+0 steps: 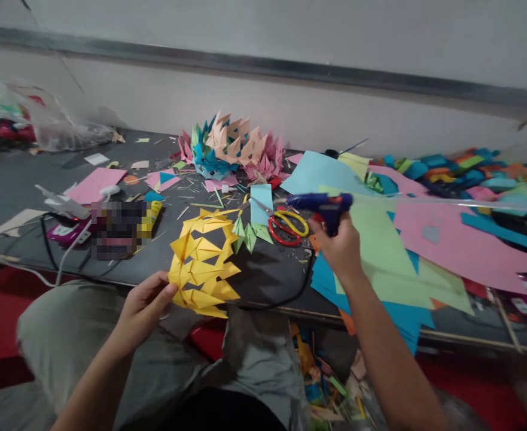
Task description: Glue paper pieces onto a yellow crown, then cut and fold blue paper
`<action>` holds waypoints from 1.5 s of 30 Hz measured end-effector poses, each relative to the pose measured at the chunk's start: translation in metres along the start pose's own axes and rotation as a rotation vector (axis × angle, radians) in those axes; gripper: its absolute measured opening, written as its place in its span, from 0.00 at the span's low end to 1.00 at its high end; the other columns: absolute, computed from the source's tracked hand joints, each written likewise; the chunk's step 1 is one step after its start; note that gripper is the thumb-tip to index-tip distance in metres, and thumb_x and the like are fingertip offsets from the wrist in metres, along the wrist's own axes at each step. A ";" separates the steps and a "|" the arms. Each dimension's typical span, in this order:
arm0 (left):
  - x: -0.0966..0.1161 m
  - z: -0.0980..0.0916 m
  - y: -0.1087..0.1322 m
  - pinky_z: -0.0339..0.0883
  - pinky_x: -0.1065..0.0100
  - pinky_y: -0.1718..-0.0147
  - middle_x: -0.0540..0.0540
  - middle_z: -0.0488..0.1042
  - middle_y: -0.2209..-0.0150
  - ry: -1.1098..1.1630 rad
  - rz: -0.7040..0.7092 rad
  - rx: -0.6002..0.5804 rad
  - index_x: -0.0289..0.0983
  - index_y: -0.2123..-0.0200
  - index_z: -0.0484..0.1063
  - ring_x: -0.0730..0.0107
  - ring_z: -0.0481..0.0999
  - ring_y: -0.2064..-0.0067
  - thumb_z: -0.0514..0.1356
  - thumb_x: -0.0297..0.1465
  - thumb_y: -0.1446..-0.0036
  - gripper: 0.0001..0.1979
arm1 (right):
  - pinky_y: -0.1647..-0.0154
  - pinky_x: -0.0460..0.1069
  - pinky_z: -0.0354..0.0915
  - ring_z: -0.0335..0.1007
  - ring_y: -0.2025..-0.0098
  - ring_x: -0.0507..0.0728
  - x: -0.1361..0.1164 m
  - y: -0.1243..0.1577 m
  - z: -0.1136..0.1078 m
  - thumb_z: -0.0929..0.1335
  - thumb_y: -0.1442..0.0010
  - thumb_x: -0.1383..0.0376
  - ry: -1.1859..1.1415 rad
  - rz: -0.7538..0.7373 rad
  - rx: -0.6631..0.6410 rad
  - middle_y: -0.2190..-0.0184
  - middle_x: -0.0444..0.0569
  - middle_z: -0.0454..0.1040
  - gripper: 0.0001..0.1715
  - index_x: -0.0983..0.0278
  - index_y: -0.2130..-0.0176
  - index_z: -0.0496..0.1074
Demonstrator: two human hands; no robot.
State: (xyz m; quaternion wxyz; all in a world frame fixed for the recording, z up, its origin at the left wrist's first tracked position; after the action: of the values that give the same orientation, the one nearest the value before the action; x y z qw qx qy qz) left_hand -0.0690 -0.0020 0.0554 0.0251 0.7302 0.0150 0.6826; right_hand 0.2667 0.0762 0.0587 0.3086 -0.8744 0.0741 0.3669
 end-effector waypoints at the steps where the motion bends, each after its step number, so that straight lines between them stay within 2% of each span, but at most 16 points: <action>1: -0.001 0.001 -0.001 0.59 0.76 0.80 0.50 0.67 0.79 0.000 -0.008 0.009 0.35 0.77 0.72 0.74 0.64 0.77 0.65 0.38 0.57 0.12 | 0.71 0.53 0.63 0.63 0.75 0.55 0.005 -0.011 -0.005 0.66 0.51 0.45 -0.126 0.036 0.053 0.77 0.43 0.65 0.25 0.61 0.64 0.62; 5: -0.003 0.004 -0.004 0.60 0.76 0.80 0.50 0.68 0.79 0.006 -0.013 0.036 0.35 0.75 0.74 0.73 0.66 0.77 0.66 0.38 0.58 0.12 | 0.75 0.48 0.61 0.57 0.79 0.49 0.019 -0.059 -0.024 0.67 0.51 0.49 -0.685 0.100 0.184 0.77 0.37 0.59 0.22 0.59 0.63 0.58; 7: -0.004 0.005 -0.006 0.62 0.75 0.79 0.49 0.69 0.79 0.000 0.010 0.053 0.35 0.75 0.74 0.72 0.66 0.76 0.66 0.38 0.58 0.11 | 0.75 0.46 0.60 0.56 0.78 0.48 0.019 -0.081 -0.034 0.66 0.46 0.55 -0.796 0.124 0.225 0.77 0.37 0.57 0.15 0.58 0.64 0.57; 10: -0.004 0.006 -0.009 0.63 0.75 0.78 0.49 0.70 0.78 -0.006 0.034 0.060 0.36 0.76 0.73 0.71 0.67 0.75 0.65 0.38 0.58 0.11 | 0.76 0.44 0.57 0.58 0.78 0.47 0.007 -0.110 -0.048 0.58 0.36 0.63 -0.851 0.161 0.274 0.77 0.37 0.57 0.02 0.57 0.63 0.54; 12: -0.003 0.008 -0.010 0.63 0.75 0.78 0.49 0.69 0.79 0.007 0.022 0.062 0.36 0.76 0.73 0.71 0.67 0.75 0.66 0.37 0.59 0.11 | 0.75 0.45 0.58 0.60 0.77 0.46 -0.009 -0.128 -0.056 0.52 0.34 0.63 -0.860 0.178 0.259 0.76 0.37 0.57 0.07 0.57 0.64 0.54; 15: 0.001 0.010 -0.011 0.62 0.75 0.79 0.50 0.68 0.80 0.033 0.000 0.067 0.35 0.77 0.73 0.72 0.67 0.76 0.66 0.37 0.61 0.11 | 0.72 0.48 0.60 0.63 0.74 0.46 -0.039 -0.147 -0.066 0.50 0.34 0.59 -0.890 0.188 0.221 0.73 0.39 0.60 0.13 0.59 0.64 0.56; 18: 0.003 0.011 -0.010 0.61 0.76 0.80 0.50 0.67 0.80 0.045 0.000 0.076 0.35 0.78 0.72 0.72 0.67 0.76 0.66 0.37 0.61 0.11 | 0.75 0.46 0.55 0.60 0.77 0.45 -0.064 -0.150 -0.071 0.49 0.34 0.59 -0.837 0.161 0.145 0.76 0.38 0.60 0.17 0.61 0.65 0.60; 21: 0.003 0.007 -0.010 0.61 0.75 0.80 0.51 0.67 0.80 0.039 0.028 0.092 0.36 0.77 0.71 0.72 0.67 0.76 0.66 0.37 0.59 0.11 | 0.80 0.46 0.49 0.57 0.81 0.46 -0.071 -0.131 -0.070 0.55 0.36 0.60 -0.636 0.103 -0.011 0.79 0.39 0.59 0.14 0.62 0.66 0.63; 23: 0.001 0.004 -0.010 0.61 0.75 0.78 0.51 0.67 0.80 0.019 0.054 0.100 0.35 0.78 0.71 0.73 0.65 0.76 0.65 0.37 0.59 0.11 | 0.80 0.46 0.49 0.56 0.82 0.47 -0.067 -0.105 -0.066 0.61 0.39 0.59 -0.414 0.038 -0.094 0.80 0.39 0.60 0.10 0.63 0.68 0.64; 26: -0.003 -0.001 -0.012 0.58 0.76 0.79 0.52 0.64 0.81 -0.012 0.052 0.109 0.35 0.81 0.69 0.75 0.62 0.78 0.65 0.39 0.58 0.13 | 0.79 0.48 0.53 0.56 0.81 0.51 -0.056 -0.051 -0.056 0.67 0.50 0.47 0.036 -0.068 -0.244 0.82 0.41 0.62 0.21 0.62 0.69 0.66; 28: -0.007 -0.003 -0.014 0.58 0.75 0.79 0.53 0.63 0.82 -0.027 0.039 0.101 0.35 0.81 0.67 0.75 0.61 0.78 0.64 0.41 0.57 0.15 | 0.80 0.48 0.53 0.58 0.81 0.53 -0.052 -0.013 -0.046 0.69 0.57 0.45 0.265 -0.140 -0.317 0.83 0.41 0.63 0.25 0.62 0.69 0.67; 30: -0.010 -0.004 -0.015 0.58 0.75 0.78 0.52 0.63 0.81 -0.053 0.041 0.079 0.35 0.81 0.66 0.75 0.62 0.77 0.62 0.42 0.56 0.16 | 0.79 0.49 0.57 0.64 0.78 0.56 -0.052 0.019 -0.034 0.68 0.53 0.46 0.351 -0.251 -0.333 0.78 0.46 0.69 0.25 0.63 0.65 0.67; 32: -0.012 -0.003 -0.017 0.58 0.75 0.78 0.52 0.64 0.80 -0.093 0.059 0.038 0.34 0.79 0.67 0.75 0.62 0.77 0.61 0.43 0.55 0.16 | 0.76 0.49 0.60 0.69 0.73 0.58 -0.053 0.042 -0.021 0.66 0.49 0.48 0.394 -0.353 -0.264 0.74 0.50 0.73 0.24 0.64 0.63 0.68; 37: -0.009 0.011 -0.017 0.59 0.76 0.76 0.52 0.66 0.78 -0.182 0.134 -0.099 0.34 0.76 0.68 0.75 0.63 0.75 0.57 0.38 0.48 0.13 | 0.72 0.50 0.64 0.73 0.66 0.61 -0.049 0.065 0.005 0.63 0.45 0.49 0.471 -0.461 -0.145 0.67 0.55 0.76 0.26 0.67 0.58 0.69; 42: -0.004 0.030 -0.013 0.59 0.76 0.74 0.52 0.68 0.76 -0.333 0.231 -0.244 0.35 0.74 0.68 0.75 0.65 0.74 0.55 0.35 0.43 0.11 | 0.73 0.50 0.65 0.74 0.65 0.62 -0.038 0.067 0.019 0.63 0.45 0.51 0.510 -0.416 -0.150 0.65 0.56 0.76 0.25 0.68 0.57 0.68; 45: -0.001 0.041 -0.008 0.60 0.75 0.72 0.51 0.68 0.75 -0.431 0.317 -0.279 0.35 0.72 0.67 0.75 0.66 0.73 0.53 0.33 0.41 0.10 | 0.72 0.51 0.66 0.73 0.63 0.63 -0.031 0.068 0.025 0.64 0.45 0.54 0.489 -0.364 -0.204 0.63 0.58 0.76 0.24 0.69 0.56 0.67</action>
State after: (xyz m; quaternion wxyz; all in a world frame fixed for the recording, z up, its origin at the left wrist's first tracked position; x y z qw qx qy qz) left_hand -0.0277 0.0048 0.0513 0.0211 0.8410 -0.1988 0.5027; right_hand 0.2055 0.0334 0.0333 0.2528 -0.9621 -0.0488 0.0902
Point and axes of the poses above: each hand's wrist, its own y-axis away from the middle knuckle, its own z-axis out of the palm, x = y × z, the point moved 2 cm from there along -y, towards the middle knuckle
